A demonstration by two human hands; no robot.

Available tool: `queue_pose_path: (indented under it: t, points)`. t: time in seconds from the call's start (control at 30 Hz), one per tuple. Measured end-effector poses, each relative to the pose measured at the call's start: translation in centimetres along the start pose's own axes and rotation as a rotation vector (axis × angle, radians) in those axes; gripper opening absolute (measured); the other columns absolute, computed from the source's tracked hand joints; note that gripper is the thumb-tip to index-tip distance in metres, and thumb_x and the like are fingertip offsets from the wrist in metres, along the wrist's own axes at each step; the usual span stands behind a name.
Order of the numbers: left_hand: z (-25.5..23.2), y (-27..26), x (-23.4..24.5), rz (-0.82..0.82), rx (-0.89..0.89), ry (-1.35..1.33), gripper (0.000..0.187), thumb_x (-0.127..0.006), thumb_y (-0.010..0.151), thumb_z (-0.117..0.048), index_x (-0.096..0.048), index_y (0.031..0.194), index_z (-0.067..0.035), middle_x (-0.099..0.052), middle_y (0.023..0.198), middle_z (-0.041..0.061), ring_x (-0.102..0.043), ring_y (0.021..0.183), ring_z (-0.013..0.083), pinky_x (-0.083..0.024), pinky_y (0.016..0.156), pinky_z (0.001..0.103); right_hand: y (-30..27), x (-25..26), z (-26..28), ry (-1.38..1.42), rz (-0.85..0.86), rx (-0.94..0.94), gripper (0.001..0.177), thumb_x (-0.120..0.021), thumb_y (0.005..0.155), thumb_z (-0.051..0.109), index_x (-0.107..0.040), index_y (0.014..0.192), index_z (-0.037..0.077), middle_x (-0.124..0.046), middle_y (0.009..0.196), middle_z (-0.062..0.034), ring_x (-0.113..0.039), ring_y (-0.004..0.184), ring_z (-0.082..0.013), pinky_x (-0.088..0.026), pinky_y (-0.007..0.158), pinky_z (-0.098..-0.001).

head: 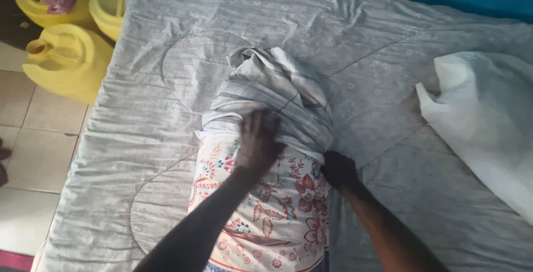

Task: The person puts a floral pillow into a striped pillowcase by hand and shakes it to settle the pillow inside.

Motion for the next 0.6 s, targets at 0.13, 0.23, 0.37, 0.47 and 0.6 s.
queue_pose_path:
  t: [0.13,0.23,0.37,0.47,0.6]
  points:
    - [6.5,-1.2,3.1,-0.130,0.171,-0.128,0.069,-0.083,0.075,-0.035,-0.057,0.134,-0.010,-0.053,0.137,0.018,-0.048,0.128,0.0388,-0.039,0.104,0.057,0.3,4.1,0.6,-0.014,0.181,-0.070,0.036,-0.071,0.085,0.038,-0.070,0.110,0.012,-0.074,0.109,-0.0149,-0.071,0.102,-0.0358,-0.057,0.087,-0.0509]
    - [12.8,-3.3,3.6,0.022,0.365,-0.463,0.047,-0.071,0.088,-0.021,-0.061,0.133,-0.009,-0.063,0.126,0.016,-0.067,0.107,0.0322,-0.055,0.090,0.042,0.4,9.6,2.4,0.031,0.248,-0.205,0.060,-0.074,0.084,0.045,-0.059,0.124,0.003,-0.071,0.117,-0.0206,-0.069,0.109,-0.0389,-0.056,0.091,-0.0515]
    - [15.7,-7.0,3.6,-0.059,0.173,-0.488,0.037,-0.067,0.087,-0.011,-0.062,0.123,-0.003,-0.064,0.116,0.019,-0.069,0.100,0.0333,-0.058,0.080,0.039,-1.0,16.0,8.2,-0.001,-0.371,-0.020,0.068,-0.077,0.072,0.020,-0.053,0.130,-0.006,-0.051,0.138,-0.0363,-0.053,0.120,-0.0499,-0.049,0.087,-0.0587]
    - [15.4,-9.2,3.8,-0.157,0.204,-0.414,0.024,-0.066,0.087,-0.009,-0.064,0.110,-0.003,-0.063,0.112,0.017,-0.069,0.092,0.0312,-0.057,0.073,0.038,-1.6,18.6,13.5,0.165,-0.704,0.434,0.061,-0.068,0.071,0.001,-0.055,0.131,-0.002,-0.052,0.141,-0.0242,-0.050,0.136,-0.0449,-0.045,0.111,-0.0552]
    - [12.9,-11.5,4.4,-0.248,0.338,-0.443,0.022,-0.062,0.087,-0.008,-0.062,0.108,-0.001,-0.060,0.117,0.017,-0.066,0.083,0.0295,-0.055,0.062,0.038,-1.5,19.1,17.2,0.253,-0.508,0.488,0.057,-0.076,0.066,0.003,-0.057,0.119,0.001,-0.058,0.117,-0.0200,-0.057,0.108,-0.0416,-0.045,0.092,-0.0533]
Point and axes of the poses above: each hand's wrist, its own y-axis towards the middle knuckle, its own x-axis out of the back of the hand, z = x × y, the point moved 3 cm from there along y, towards the middle knuckle
